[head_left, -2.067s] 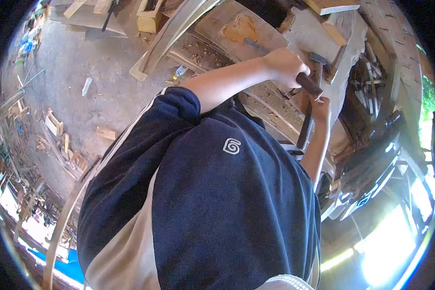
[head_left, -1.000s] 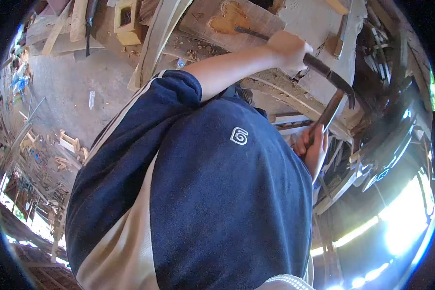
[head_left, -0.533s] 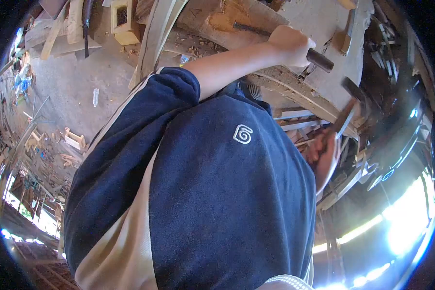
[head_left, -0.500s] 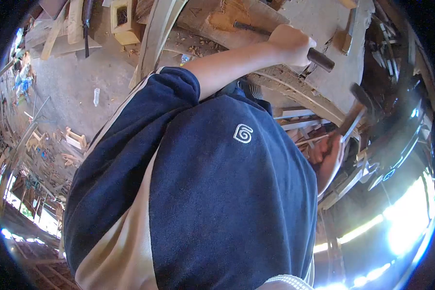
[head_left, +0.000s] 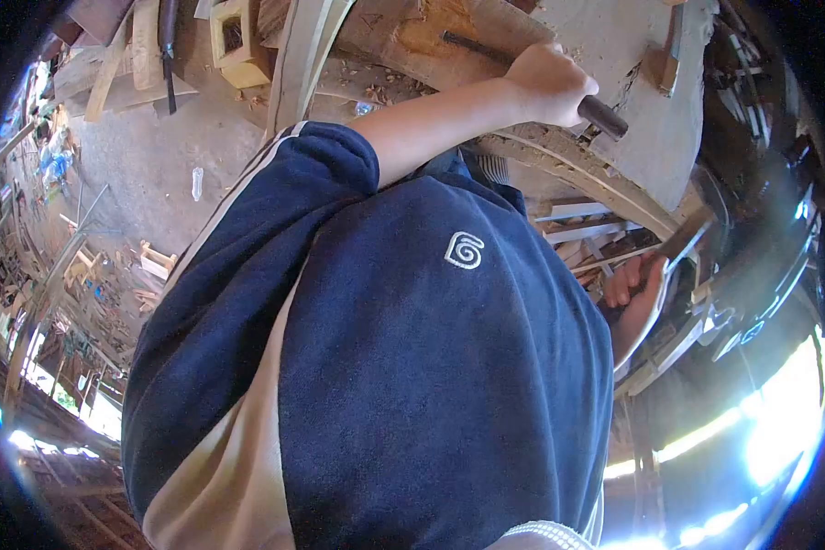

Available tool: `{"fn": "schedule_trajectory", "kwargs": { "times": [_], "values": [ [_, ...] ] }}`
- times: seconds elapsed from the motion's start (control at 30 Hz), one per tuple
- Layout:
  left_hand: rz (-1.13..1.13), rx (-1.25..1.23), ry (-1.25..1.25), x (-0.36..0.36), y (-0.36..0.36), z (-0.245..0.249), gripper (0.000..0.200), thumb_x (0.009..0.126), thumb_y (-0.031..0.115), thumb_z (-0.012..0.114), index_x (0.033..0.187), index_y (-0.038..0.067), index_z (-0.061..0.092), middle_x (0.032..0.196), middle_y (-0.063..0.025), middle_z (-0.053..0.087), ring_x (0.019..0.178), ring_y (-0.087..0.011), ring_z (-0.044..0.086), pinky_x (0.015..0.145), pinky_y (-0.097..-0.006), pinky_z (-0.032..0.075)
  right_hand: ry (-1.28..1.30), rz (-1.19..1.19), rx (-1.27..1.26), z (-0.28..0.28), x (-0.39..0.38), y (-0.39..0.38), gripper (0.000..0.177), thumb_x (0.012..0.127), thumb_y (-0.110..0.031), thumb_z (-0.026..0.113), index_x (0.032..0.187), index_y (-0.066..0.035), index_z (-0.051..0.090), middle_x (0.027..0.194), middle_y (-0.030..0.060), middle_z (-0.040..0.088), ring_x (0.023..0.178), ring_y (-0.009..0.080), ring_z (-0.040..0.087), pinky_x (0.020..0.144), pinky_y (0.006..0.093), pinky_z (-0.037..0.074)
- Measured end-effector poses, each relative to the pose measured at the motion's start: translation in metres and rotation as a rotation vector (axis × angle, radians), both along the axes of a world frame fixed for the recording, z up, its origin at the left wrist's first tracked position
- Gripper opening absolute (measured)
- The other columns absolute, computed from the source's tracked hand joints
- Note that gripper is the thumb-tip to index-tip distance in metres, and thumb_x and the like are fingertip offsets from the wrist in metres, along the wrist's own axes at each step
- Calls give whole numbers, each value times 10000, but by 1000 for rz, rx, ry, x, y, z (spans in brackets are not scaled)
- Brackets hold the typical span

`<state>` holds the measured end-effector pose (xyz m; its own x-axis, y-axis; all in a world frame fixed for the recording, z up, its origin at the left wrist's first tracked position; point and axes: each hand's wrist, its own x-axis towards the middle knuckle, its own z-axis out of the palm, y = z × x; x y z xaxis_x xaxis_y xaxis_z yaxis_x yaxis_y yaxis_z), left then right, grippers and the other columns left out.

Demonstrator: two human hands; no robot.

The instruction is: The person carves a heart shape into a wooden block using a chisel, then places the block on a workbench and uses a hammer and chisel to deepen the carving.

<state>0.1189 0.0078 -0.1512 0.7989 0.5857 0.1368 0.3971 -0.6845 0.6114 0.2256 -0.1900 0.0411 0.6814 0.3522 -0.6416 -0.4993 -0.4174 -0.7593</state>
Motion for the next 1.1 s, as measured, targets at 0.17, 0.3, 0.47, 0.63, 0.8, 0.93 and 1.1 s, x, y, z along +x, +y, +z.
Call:
{"fn": "schedule_trajectory", "kwargs": {
  "times": [0.17,0.3,0.47,0.63,0.8,0.93,1.1],
  "values": [
    [24,-163,-10,12,-3,20,218,712,360,727,820,172,702,717,-102,687,696,-311,692,645,-450,545,-13,145,-152,3,-12,-4,235,1002,-339,519,990,-105,494,645,-1,424,441,82,361,375,234,275],
    [6,-173,4,15,-2,17,234,715,369,721,850,178,707,726,-103,691,714,-316,696,630,-459,550,-98,90,-202,18,-11,-7,259,1024,-348,479,1002,-92,506,628,-13,410,430,62,326,365,219,256],
    [93,-225,28,8,9,18,244,722,380,712,874,188,714,749,-107,696,720,-319,695,639,-467,550,-182,80,-216,19,-11,-6,225,1026,-312,477,997,-90,504,630,-19,412,433,56,327,368,216,254],
    [80,-194,36,7,7,14,247,719,382,713,871,187,714,749,-104,697,719,-318,694,640,-470,548,-84,122,-233,5,-21,6,223,1026,-306,475,1004,-85,501,633,-17,416,433,56,324,370,217,252],
    [60,-218,50,5,6,16,236,719,374,712,868,190,714,741,-99,695,720,-315,693,644,-466,548,-105,227,-247,5,-15,4,217,1008,-319,495,985,-103,496,637,5,421,441,85,343,390,238,275],
    [73,-176,6,4,6,16,217,723,366,704,841,184,705,719,-98,686,708,-312,692,644,-460,549,-240,82,-211,2,-16,14,232,1017,-325,485,1001,-95,496,623,0,419,435,83,328,389,241,256],
    [15,-141,58,-1,12,6,196,721,361,699,804,184,696,699,-98,678,685,-316,688,638,-456,549,-54,291,-266,-12,-20,10,222,1010,-323,501,994,-102,496,625,-2,422,432,80,327,378,239,258]
  ]
}}
